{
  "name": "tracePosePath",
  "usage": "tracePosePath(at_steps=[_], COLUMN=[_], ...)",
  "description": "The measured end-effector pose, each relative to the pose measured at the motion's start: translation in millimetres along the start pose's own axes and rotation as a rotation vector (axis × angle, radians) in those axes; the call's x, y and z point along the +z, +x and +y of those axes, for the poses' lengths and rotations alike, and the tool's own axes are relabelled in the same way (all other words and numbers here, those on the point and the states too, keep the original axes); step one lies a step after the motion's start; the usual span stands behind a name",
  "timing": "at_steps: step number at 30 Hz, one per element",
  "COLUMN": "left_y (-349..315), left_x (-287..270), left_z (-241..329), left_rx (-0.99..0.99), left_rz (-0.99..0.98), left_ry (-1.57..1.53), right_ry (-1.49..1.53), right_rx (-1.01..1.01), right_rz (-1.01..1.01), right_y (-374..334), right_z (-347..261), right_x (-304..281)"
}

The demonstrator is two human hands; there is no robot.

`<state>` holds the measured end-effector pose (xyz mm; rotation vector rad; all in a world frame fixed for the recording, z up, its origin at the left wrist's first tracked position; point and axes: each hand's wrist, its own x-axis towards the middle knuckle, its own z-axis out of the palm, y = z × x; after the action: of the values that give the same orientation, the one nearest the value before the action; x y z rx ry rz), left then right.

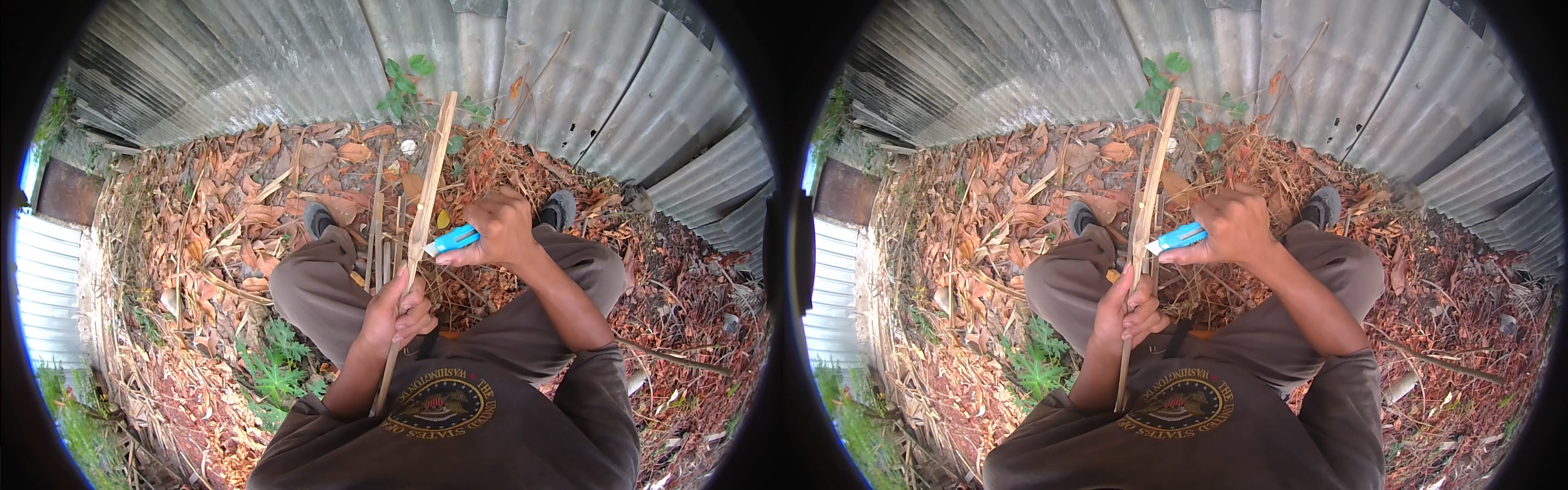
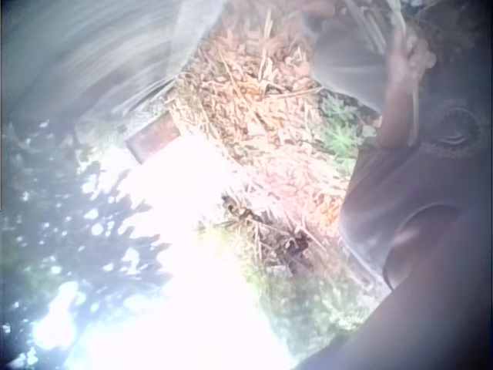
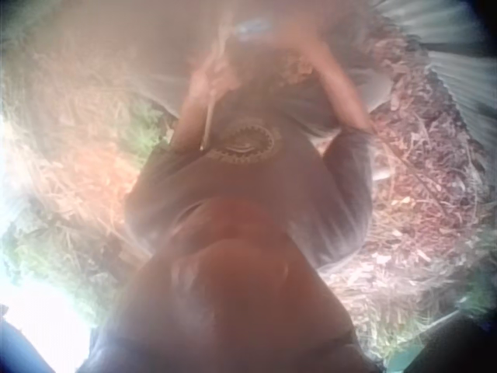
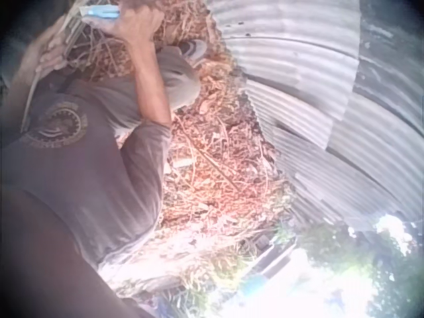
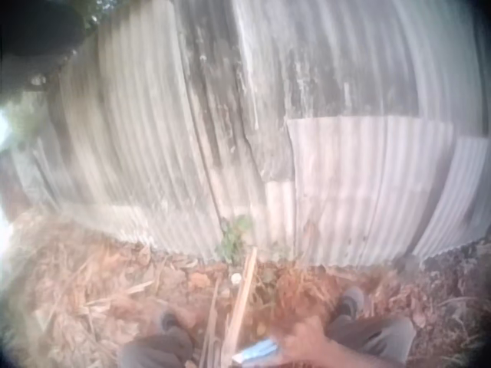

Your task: The person sits on the ground and uses a blue utility knife to shave and smooth a long wooden stick. They hold the stick with their left hand and scrape the blade along its length, removing thin strips of wood. The person rotates the stick to work on different sides and occasionally inspects the smoothed surface.

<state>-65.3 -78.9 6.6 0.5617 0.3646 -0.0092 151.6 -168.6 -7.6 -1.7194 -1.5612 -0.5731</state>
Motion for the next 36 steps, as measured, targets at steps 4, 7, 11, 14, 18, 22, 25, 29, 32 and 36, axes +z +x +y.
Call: tracePosePath(at_steps=[4, 7, 11, 14, 18, 22, 25, 29, 32, 36], left_y=[5, 8, 10, 6, 8, 4, 3, 6, 2, -7], left_x=[0, -1, 3, 12, 9, 17, 19, 11, 10, 18], left_z=[-2, -3, -10, -13, -6, -7, -8, -6, -16, -33], left_rx=[-0.011, -0.027, -0.022, 0.011, 0.055, 0.068, 0.034, 0.028, -0.003, -0.103], left_rz=[-0.054, -0.045, 0.002, 0.027, 0.072, 0.099, 0.107, 0.099, 0.107, -0.024], left_ry=[-0.020, -0.020, 0.072, 0.230, 0.298, 0.369, 0.367, 0.297, 0.259, 0.335], right_ry=[0.126, 0.156, -0.043, -0.041, 0.008, -0.099, -0.047, 0.029, -0.048, -0.086], right_rx=[0.033, 0.095, 0.141, 0.337, 0.197, 0.159, 0.327, 0.155, 0.190, 0.665], right_rz=[-0.071, 0.026, 0.006, 0.003, -0.063, -0.013, -0.022, -0.045, -0.005, 0.050], right_y=[-2, -1, -1, 2, -8, 0, 9, -9, -3, 17], right_z=[6, 7, 19, 40, 7, 27, 43, 16, 33, 81], right_x=[-6, -3, -2, -11, 1, -2, -7, 4, 2, -24])
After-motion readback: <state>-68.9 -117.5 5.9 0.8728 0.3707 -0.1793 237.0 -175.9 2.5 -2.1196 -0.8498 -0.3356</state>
